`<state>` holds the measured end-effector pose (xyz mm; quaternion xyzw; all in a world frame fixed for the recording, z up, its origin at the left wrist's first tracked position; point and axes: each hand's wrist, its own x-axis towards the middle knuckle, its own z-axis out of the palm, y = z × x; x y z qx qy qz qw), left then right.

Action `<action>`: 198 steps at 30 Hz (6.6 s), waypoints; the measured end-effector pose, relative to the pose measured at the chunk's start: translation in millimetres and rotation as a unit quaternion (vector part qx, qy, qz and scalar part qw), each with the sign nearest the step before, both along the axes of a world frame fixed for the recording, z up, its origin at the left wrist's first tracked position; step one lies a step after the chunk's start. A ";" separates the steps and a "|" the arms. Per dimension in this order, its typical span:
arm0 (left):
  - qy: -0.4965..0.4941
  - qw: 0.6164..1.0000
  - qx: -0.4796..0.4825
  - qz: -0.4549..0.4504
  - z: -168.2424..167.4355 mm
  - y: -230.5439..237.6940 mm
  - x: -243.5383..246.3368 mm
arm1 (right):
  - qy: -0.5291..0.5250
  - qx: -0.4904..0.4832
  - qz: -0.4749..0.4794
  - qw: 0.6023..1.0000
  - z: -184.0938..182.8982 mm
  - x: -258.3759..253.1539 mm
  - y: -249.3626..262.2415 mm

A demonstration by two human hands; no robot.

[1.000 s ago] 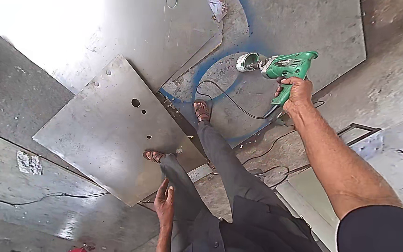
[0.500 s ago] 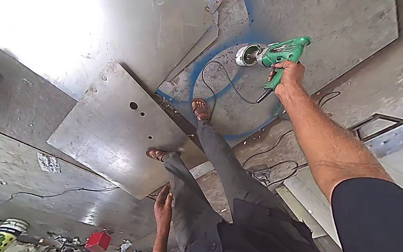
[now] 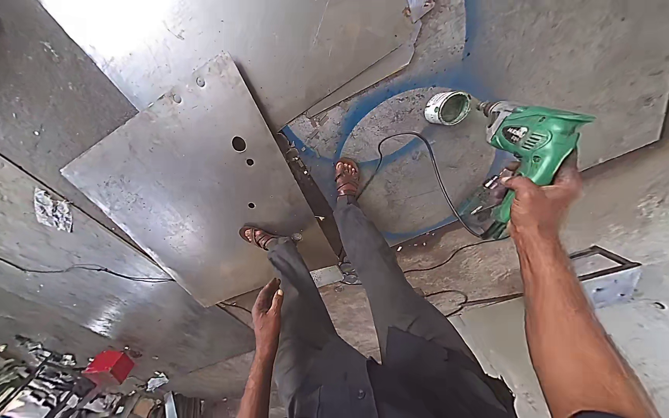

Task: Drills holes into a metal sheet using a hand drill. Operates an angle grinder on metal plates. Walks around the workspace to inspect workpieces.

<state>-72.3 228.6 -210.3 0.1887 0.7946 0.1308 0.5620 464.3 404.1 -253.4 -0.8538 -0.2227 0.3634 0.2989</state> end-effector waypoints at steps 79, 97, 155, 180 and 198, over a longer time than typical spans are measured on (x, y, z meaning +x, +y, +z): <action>0.030 0.856 0.140 0.497 -205.3 65.4 -10.7 | 0.017 -0.364 0.704 0.609 -116.2 -462.6 -57.6; 0.054 0.867 0.110 0.484 -210.3 80.2 -10.6 | 0.016 -0.390 0.681 0.619 -121.4 -462.7 -50.8; 0.078 0.846 0.083 0.520 -209.8 92.9 -9.3 | -0.024 -0.397 0.718 0.572 -118.2 -469.6 -26.2; 0.076 0.849 0.076 0.518 -212.7 88.2 -10.9 | -0.031 -0.391 0.718 0.575 -118.6 -470.8 -30.8; 0.055 0.862 0.082 0.497 -211.3 99.4 -14.0 | -0.014 -0.402 0.705 0.584 -118.4 -471.4 -19.3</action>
